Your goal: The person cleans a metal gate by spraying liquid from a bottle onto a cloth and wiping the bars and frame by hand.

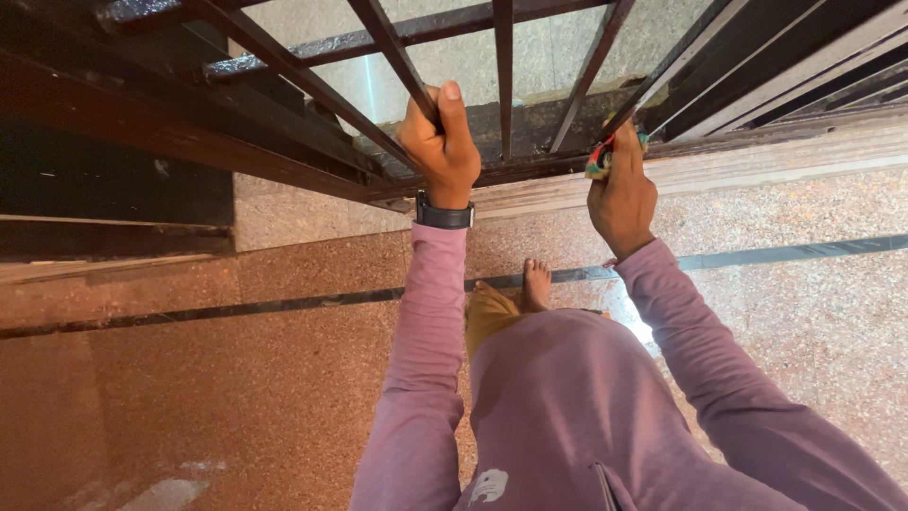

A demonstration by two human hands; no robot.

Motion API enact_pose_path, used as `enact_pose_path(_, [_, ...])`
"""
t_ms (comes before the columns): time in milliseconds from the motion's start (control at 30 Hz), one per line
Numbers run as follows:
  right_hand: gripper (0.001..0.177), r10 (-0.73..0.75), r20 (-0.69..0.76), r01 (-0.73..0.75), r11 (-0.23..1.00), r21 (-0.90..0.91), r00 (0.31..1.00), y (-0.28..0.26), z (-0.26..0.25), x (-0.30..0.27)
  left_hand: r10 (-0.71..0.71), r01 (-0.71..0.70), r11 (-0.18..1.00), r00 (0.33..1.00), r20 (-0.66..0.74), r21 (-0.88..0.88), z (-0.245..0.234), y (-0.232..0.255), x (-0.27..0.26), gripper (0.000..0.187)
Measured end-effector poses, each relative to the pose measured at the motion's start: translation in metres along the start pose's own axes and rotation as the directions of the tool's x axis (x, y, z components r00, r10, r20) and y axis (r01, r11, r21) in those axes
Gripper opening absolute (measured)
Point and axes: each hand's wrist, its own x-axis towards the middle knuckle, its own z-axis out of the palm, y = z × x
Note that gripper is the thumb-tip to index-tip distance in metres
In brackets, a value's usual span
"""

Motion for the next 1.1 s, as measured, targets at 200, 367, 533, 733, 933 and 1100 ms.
enact_pose_path(200, [0.055, 0.087, 0.177, -0.081, 0.996, -0.041, 0.98, 0.031, 0.008, 0.024, 0.007, -0.007, 1.0, 1.0, 0.0, 0.008, 0.0, 0.001, 0.0, 0.041])
enact_pose_path(367, [0.064, 0.052, 0.168, -0.024, 0.986, -0.162, 0.984, 0.035, 0.009, 0.007, 0.003, -0.003, 1.0, 1.0, 0.0, 0.014, 0.0, -0.002, -0.001, 0.04])
enact_pose_path(533, [0.057, 0.154, 0.126, -0.142, 0.985, -0.099, 0.98, 0.022, 0.008, -0.021, -0.014, 0.014, 0.999, 1.0, -0.006, -0.042, 0.002, -0.007, -0.001, 0.041])
enact_pose_path(733, [0.041, 0.122, -0.058, -0.126, 0.989, -0.083, 0.991, 0.02, -0.011, -0.027, 0.011, -0.011, 1.0, 0.999, -0.03, 0.008, 0.002, -0.001, 0.0, 0.039])
enact_pose_path(933, [0.04, 0.097, -0.168, -0.118, 0.986, -0.119, 0.981, 0.038, -0.01, -0.001, 0.006, -0.005, 0.999, 1.0, -0.027, 0.041, 0.002, 0.001, 0.0, 0.038])
enact_pose_path(1100, [0.055, 0.36, 0.274, -0.266, 0.907, -0.327, 0.892, 0.039, 0.003, 0.008, -0.004, 0.004, 1.0, 1.0, -0.024, 0.016, 0.003, 0.0, -0.001, 0.038])
